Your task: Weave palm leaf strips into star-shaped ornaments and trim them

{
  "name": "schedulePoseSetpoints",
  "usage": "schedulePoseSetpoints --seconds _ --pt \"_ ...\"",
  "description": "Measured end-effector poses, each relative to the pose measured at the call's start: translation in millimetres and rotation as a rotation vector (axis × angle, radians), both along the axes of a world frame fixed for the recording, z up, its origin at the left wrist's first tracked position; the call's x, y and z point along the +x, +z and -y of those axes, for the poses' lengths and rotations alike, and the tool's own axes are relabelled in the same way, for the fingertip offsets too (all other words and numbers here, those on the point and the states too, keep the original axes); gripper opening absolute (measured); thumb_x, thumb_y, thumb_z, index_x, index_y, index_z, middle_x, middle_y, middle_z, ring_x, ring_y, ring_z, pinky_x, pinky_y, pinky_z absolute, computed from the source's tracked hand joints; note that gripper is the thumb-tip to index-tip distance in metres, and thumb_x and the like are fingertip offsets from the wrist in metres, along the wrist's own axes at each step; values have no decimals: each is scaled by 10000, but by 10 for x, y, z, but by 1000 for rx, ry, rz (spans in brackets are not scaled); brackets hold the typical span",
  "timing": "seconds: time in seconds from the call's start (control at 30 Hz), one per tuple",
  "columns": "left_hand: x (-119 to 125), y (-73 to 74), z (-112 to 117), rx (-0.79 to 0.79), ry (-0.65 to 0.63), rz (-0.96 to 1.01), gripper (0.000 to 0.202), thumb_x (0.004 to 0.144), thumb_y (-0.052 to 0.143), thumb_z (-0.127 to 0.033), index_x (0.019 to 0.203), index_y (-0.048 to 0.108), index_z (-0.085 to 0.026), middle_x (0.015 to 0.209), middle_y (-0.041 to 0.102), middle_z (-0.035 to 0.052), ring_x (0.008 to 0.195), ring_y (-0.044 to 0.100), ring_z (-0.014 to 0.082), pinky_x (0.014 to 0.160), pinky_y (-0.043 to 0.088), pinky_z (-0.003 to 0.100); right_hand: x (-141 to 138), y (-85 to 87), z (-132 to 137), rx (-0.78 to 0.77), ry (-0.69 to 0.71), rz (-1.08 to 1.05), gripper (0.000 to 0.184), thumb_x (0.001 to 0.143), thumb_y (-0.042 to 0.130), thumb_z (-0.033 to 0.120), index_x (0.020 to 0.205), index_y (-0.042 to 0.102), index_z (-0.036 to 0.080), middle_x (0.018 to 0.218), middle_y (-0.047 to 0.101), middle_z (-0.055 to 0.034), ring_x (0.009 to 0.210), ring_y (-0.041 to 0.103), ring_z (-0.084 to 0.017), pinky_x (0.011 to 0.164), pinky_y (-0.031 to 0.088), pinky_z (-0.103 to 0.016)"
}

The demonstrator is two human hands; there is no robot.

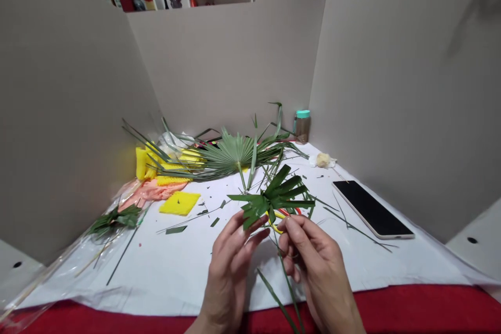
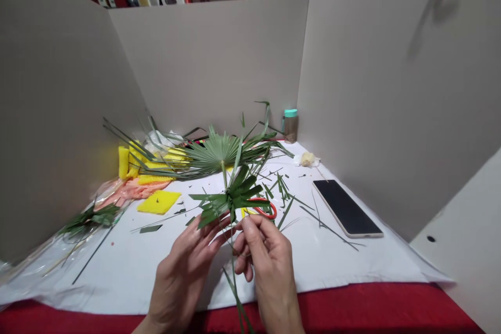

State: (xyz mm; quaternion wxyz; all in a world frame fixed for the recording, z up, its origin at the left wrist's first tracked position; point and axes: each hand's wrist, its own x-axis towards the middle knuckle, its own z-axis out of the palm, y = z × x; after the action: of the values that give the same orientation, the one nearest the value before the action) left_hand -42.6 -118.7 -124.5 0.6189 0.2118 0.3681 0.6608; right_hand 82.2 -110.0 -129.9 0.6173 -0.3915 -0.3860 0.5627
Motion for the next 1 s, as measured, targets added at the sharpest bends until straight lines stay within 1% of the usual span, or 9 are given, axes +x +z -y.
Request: schedulePoseSetpoints --seconds 0.07,0.17,0.27,0.37,0.47,0.53,0.6,0.8,1.0 --pt "111 40 1 32 -3 -11 280 734 820 -321 985 754 -217 1057 793 58 985 736 222 886 566 302 -20 -33 -20 16 -6 22 409 823 737 569 794 655 170 620 582 32 434 518 -54 377 337 -120" --pt "206 107 -41 87 -52 -67 229 681 867 -338 826 754 -201 860 763 18 785 710 158 735 564 231 -45 -61 -33 41 -12 72 402 837 719 565 804 662 168 635 583 24 443 523 -65 383 362 -138" --pt "249 128 -79 106 -107 -99 195 686 857 -310 754 742 -168 649 665 -7 569 602 113 556 510 214 -42 -57 -34 74 -14 138 385 868 684 550 786 658 174 631 568 25 456 519 -77 396 377 -157" --pt "258 115 -110 112 -100 -116 182 723 826 -304 718 717 -158 614 624 -17 504 517 92 475 446 211 -4 -46 -38 117 -2 248 361 868 677 528 790 691 175 621 592 6 497 562 -120 443 433 -207" --pt "248 94 -144 121 -38 -131 115 748 805 -254 779 744 -163 698 687 -1 621 600 122 597 506 226 53 -38 -59 169 -41 386 298 822 732 464 898 741 176 752 701 -53 679 663 -202 626 527 -291" --pt "241 80 -159 129 -13 -145 94 766 790 -228 835 768 -167 769 736 18 728 661 156 727 544 262 82 -23 -82 205 -113 453 308 801 754 427 990 725 186 931 737 -86 873 684 -251 790 533 -344" --pt "240 70 -161 139 -16 -156 91 781 780 -226 848 782 -164 798 763 35 773 688 186 790 558 305 91 3 -105 240 -179 489 334 801 750 414 1046 681 197 1047 725 -96 965 673 -270 855 522 -376" --pt "239 76 -146 152 -35 -162 99 806 762 -240 875 803 -181 919 798 53 892 699 223 803 560 319 38 93 -117 306 -262 485 203 849 697 357 1005 692 227 1010 744 -58 901 697 -236 798 550 -346" --pt "233 85 -161 130 9 -140 80 770 799 -227 816 798 -162 861 791 36 798 668 164 767 542 260 23 122 -111 268 -322 451 136 827 724 343 871 736 215 882 782 -43 778 721 -221 726 571 -326"
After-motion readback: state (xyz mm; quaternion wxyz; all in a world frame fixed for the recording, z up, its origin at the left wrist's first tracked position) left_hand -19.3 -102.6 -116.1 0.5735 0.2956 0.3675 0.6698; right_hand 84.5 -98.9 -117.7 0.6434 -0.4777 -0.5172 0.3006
